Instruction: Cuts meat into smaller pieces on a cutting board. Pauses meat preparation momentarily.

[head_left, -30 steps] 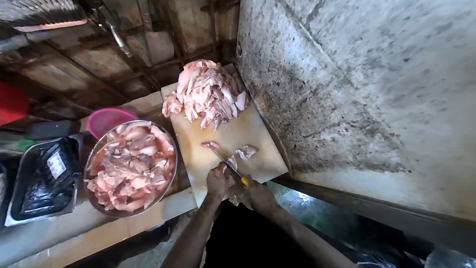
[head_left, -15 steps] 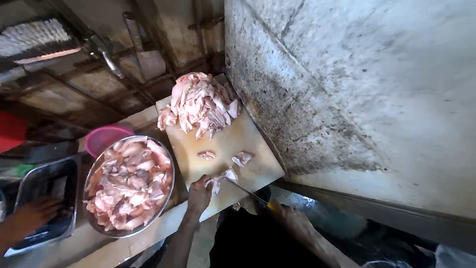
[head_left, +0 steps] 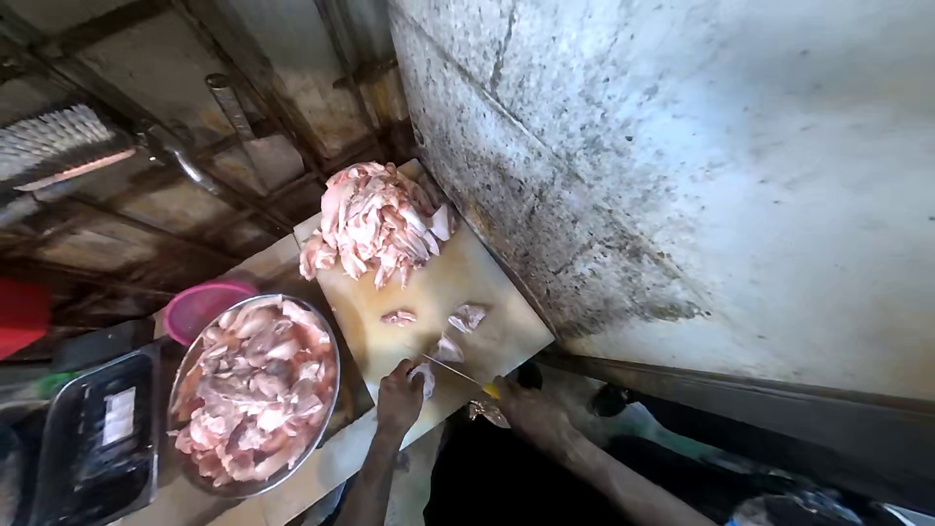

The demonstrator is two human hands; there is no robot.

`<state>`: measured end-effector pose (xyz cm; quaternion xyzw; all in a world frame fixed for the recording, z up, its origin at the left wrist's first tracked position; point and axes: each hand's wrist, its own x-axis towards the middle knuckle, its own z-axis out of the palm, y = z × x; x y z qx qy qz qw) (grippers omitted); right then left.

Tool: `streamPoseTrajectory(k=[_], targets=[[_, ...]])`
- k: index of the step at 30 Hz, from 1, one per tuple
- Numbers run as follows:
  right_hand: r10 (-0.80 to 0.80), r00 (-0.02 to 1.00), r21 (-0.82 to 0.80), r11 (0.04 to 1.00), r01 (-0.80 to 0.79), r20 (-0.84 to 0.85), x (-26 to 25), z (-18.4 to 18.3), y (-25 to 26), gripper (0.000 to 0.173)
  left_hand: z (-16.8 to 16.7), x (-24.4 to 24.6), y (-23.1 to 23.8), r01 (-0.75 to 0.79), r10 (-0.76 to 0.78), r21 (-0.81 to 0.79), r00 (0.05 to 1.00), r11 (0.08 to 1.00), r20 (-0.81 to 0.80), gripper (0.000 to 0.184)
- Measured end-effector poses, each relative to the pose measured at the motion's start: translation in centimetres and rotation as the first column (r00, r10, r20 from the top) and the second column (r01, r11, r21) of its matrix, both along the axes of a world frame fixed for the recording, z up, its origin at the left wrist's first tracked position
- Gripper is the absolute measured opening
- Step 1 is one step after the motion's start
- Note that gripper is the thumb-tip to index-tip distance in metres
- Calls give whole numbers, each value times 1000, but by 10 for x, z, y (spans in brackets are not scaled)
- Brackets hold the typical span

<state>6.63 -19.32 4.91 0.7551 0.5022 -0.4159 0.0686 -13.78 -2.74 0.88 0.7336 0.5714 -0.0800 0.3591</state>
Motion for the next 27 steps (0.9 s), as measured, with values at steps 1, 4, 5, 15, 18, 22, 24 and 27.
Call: streamPoseTrajectory(k=[1,4,5,15,18,22,24,27], targets=[[9,1000,-27,1000,-9,12,-4,-4,7,46,2,-2,2,14,-14,7,1000,1000,-1,26],[-11,999,-28,1000,12,30,-2,-15,1,49,13,-16,16,81,-80,20,996,997,-34,26],[-22,999,-23,999,23,42,0,-18,-6,47,18,-21,21,99,-98,16,993,995,-60,26],[-151,988,-129,980,152,16,14,0,-41,39,84,-22,61,200,-185,83,970,976,-156,30],[-198,976,-137,973,184,-92,32,-4,-58,42,108,-26,75,184,-171,172,981,968,-87,30],[-224,956,79,967,242,-187,62,-22,-98,40,127,6,74,121,-181,280,963,952,198,22],[-314,922,209,909,361,-226,65,-28,-113,40,122,40,68,69,-172,260,901,963,398,15],[-469,848,299,796,527,-248,60,-26,-118,40,101,87,65,160,-180,83,869,984,460,32]])
